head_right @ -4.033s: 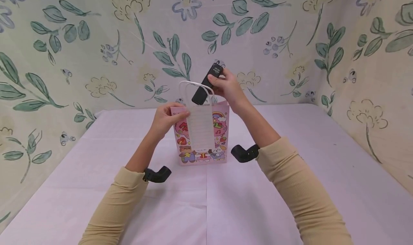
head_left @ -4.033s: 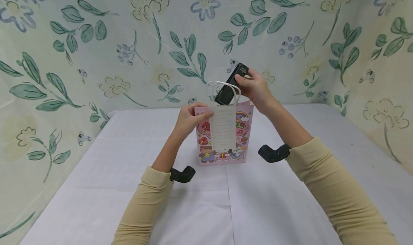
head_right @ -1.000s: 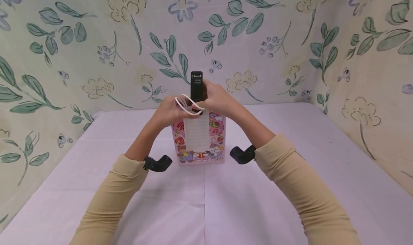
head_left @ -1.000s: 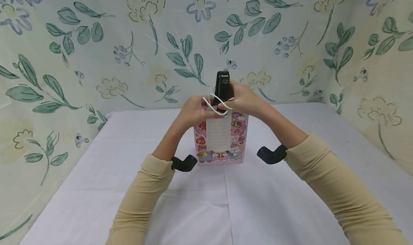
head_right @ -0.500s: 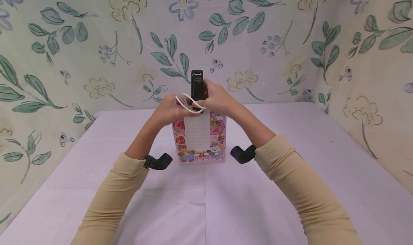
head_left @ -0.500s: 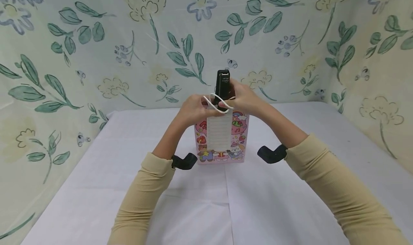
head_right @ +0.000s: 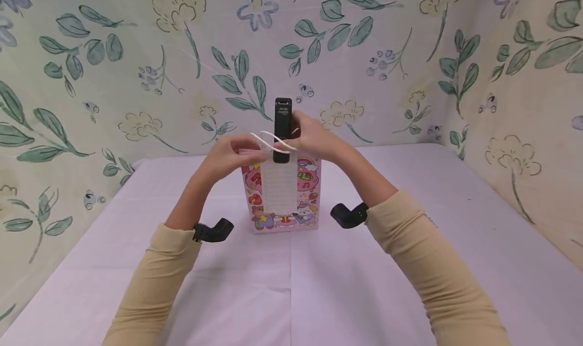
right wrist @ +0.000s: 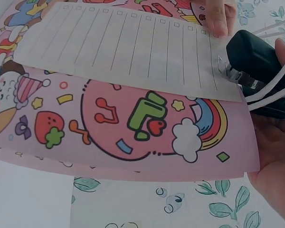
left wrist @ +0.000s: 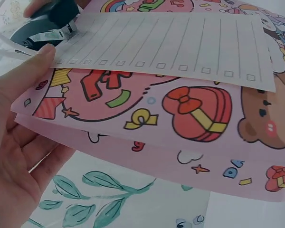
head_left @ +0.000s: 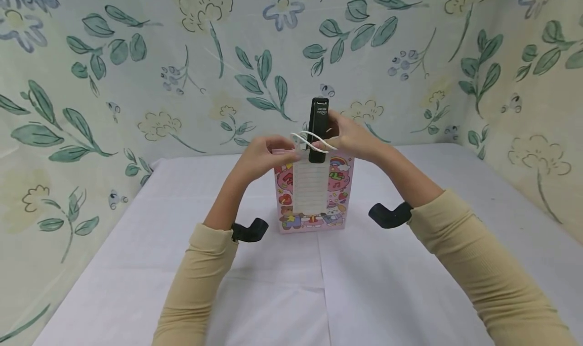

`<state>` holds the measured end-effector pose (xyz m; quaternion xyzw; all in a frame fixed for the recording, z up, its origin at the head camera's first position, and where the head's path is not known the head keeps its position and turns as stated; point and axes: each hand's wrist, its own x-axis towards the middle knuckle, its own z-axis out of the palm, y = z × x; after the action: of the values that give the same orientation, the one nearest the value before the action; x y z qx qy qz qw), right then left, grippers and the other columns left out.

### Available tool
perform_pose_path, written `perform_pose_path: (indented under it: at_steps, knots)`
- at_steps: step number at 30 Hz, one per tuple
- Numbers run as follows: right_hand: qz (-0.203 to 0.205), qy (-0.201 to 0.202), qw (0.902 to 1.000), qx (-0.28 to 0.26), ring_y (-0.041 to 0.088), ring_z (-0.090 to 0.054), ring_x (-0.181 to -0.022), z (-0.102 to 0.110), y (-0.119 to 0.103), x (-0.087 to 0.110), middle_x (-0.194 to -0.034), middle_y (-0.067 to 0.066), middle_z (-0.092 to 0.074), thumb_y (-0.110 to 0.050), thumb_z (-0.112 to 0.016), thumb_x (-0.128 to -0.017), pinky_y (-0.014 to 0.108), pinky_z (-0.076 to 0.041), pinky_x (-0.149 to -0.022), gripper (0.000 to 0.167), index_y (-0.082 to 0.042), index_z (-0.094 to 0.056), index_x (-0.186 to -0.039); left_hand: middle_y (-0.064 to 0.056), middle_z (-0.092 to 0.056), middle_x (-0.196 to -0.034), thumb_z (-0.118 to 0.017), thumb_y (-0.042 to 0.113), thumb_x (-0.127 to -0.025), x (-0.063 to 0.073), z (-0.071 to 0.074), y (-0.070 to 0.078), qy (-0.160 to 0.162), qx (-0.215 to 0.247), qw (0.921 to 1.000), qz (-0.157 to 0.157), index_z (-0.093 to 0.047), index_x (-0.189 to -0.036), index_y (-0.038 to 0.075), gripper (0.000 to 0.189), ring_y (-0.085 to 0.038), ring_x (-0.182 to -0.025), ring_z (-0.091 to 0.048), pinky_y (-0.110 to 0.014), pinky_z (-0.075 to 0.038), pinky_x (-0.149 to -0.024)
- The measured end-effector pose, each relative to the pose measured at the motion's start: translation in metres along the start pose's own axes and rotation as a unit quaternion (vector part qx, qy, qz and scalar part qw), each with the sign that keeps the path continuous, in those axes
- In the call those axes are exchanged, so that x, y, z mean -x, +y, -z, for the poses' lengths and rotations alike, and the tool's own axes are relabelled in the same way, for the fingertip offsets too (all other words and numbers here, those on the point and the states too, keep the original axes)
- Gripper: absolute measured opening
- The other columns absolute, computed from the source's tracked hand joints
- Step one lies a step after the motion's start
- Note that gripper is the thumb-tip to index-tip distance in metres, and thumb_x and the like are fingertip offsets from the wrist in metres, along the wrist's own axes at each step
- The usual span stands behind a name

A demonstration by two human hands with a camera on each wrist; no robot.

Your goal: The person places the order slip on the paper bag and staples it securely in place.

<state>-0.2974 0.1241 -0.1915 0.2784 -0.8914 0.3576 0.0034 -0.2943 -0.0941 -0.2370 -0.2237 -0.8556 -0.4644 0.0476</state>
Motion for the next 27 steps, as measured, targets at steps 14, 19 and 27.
perform_pose_path:
  at_steps: [14,19,27]
  knots:
    - [-0.024,0.039,0.9895,-0.137,0.037,-0.048,-0.117,0.001,-0.001,0.001,-0.136,0.019,-0.037,-0.02,-0.064,-0.081,0.053,-0.036,-0.097,0.075,-0.012,-0.015,-0.136,-0.012,-0.062,-0.096,-0.068,0.022,-0.081,0.01,-0.015,-0.022,0.058,0.099,0.9934,-0.009,-0.064,-0.101,0.005,0.027,-0.019,-0.078,-0.054,-0.025,-0.047,-0.065]
    - [-0.019,0.091,0.975,-0.202,0.032,-0.052,-0.111,0.002,0.002,0.001,-0.132,0.022,-0.04,-0.018,-0.06,-0.084,0.049,-0.036,-0.1,0.071,-0.014,-0.012,-0.136,-0.012,-0.06,-0.096,-0.067,0.018,-0.081,0.01,-0.02,-0.022,0.07,0.13,0.989,-0.008,-0.063,-0.1,0.002,0.025,-0.018,-0.079,-0.053,-0.023,-0.047,-0.065]
    - [-0.014,0.155,0.965,-0.211,0.027,-0.056,-0.107,0.0,0.009,0.002,-0.118,0.022,-0.056,-0.019,-0.06,-0.087,0.046,-0.032,-0.103,0.055,-0.012,-0.024,-0.128,-0.011,-0.062,-0.093,-0.067,0.015,-0.081,0.011,-0.025,-0.025,0.085,0.168,0.9819,-0.023,-0.063,-0.098,0.0,0.023,-0.015,-0.076,-0.057,-0.022,-0.048,-0.063]
